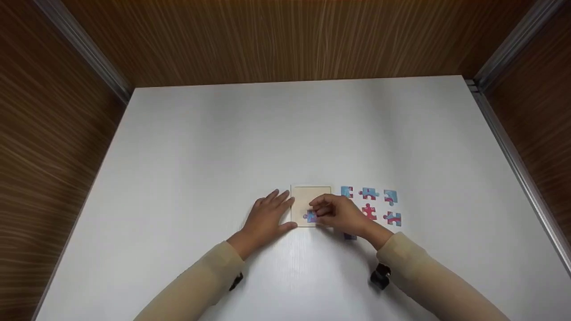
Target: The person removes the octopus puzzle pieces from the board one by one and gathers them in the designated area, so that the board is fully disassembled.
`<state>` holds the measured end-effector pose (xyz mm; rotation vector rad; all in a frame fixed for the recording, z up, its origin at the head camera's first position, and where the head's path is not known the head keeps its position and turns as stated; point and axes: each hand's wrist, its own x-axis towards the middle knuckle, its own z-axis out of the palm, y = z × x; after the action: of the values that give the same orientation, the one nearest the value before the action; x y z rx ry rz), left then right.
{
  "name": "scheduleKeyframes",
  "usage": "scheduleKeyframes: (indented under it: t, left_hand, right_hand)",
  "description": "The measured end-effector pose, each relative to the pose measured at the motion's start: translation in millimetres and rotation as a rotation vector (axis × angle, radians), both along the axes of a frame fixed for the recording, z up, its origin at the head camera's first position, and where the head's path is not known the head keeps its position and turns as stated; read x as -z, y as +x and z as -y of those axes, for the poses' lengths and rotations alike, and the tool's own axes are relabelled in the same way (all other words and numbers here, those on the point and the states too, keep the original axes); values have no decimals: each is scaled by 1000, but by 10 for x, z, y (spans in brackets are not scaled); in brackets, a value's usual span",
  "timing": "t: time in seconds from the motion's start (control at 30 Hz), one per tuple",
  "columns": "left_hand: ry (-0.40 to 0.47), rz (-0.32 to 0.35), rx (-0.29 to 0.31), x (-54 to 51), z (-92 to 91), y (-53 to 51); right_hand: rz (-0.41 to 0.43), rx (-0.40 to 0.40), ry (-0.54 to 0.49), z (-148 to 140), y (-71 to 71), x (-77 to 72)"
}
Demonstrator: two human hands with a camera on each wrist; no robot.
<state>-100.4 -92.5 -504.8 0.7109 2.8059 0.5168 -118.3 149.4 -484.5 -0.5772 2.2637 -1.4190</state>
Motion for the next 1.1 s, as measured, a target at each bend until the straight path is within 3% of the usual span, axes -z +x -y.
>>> scheduleKeyframes:
  t: [0.6, 1.1]
  left_hand:
    - [-4, -49, 15, -2, 1, -8]
    - [-1, -29, -3, 7, -7, 5]
  right_hand:
    - [-169, 75, 177, 148, 65, 67]
    - [-147, 64, 237, 191, 60, 41]
